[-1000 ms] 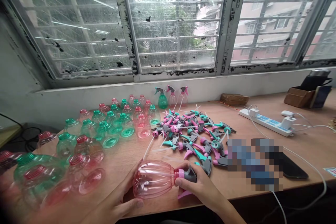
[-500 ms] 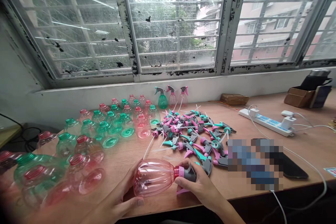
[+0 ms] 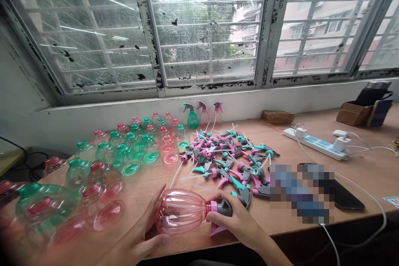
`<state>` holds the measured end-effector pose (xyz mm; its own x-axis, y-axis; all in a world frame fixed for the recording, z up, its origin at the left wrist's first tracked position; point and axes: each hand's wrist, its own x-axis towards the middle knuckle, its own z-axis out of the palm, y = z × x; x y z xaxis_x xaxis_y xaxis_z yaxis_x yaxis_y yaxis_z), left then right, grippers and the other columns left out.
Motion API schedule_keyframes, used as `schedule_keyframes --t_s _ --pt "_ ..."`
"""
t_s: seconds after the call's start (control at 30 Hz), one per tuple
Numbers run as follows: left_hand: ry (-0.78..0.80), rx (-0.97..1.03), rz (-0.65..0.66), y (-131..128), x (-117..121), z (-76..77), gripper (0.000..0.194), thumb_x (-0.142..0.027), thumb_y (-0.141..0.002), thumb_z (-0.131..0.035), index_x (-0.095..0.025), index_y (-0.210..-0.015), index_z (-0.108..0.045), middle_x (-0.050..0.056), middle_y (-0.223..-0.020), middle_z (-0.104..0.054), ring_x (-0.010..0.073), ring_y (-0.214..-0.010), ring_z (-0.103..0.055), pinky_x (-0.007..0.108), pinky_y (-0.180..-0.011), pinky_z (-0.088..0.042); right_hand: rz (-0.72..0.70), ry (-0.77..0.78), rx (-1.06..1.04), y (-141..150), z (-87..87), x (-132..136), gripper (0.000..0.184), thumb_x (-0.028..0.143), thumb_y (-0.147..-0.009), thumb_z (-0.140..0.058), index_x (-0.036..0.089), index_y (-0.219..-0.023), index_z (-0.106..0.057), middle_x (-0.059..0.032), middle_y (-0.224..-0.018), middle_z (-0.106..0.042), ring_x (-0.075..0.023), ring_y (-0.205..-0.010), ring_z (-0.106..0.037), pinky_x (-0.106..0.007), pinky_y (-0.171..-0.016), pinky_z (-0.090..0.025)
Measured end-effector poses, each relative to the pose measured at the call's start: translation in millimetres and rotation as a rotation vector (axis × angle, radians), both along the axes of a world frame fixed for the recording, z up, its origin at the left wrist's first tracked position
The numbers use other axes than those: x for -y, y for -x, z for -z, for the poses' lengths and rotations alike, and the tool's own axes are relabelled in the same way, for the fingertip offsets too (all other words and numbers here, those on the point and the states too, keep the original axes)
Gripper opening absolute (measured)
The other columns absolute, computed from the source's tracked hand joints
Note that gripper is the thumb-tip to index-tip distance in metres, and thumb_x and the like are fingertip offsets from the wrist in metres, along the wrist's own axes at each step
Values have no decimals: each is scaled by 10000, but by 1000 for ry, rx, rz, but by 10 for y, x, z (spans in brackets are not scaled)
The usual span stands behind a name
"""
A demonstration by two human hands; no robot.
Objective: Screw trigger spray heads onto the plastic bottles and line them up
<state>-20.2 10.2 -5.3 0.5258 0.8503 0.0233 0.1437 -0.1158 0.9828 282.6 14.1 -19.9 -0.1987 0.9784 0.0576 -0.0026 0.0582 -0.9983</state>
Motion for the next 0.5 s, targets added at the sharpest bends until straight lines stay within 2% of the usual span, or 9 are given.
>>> schedule_keyframes --t_s 0.07,0.17,0.27,0.5 --pt "27 45 19 -9 -5 -22 988 -403 -929 -720 -419 -1630 -25 -5 -1762 -127 326 -1612 -115 505 -1314 -171 12 -30 36 -11 -1 -5 405 539 -764 -856 210 -971 -739 -1 -835 -695 -231 -776 -678 -335 -735 -583" --pt "54 42 46 -17 -12 -55 915 -468 -943 -677 -390 -1637 -86 16 -1750 -194 325 -1609 -132 501 -1313 -193 19 -48 65 -26 4 -8 394 516 -772 -857 210 -994 -747 -8 -891 -685 -244 -848 -675 -348 -803 -577" --pt "32 -47 22 -6 -18 -55 886 -459 -942 -682 -390 -1635 -134 1 -1749 -195 325 -1611 -127 488 -1321 -171 23 -8 29 -23 6 -3 419 541 -755 -860 209 -982 -738 3 -834 -675 -233 -783 -671 -339 -753 -576" --pt "-28 -80 26 42 -23 22 931 -412 -964 -670 -424 -1630 -20 -32 -1764 -99 308 -1599 -188 458 -1325 -152 28 17 -22 -4 8 -6 433 550 -760 -862 204 -982 -724 30 -770 -663 -187 -695 -639 -296 -686 -532"
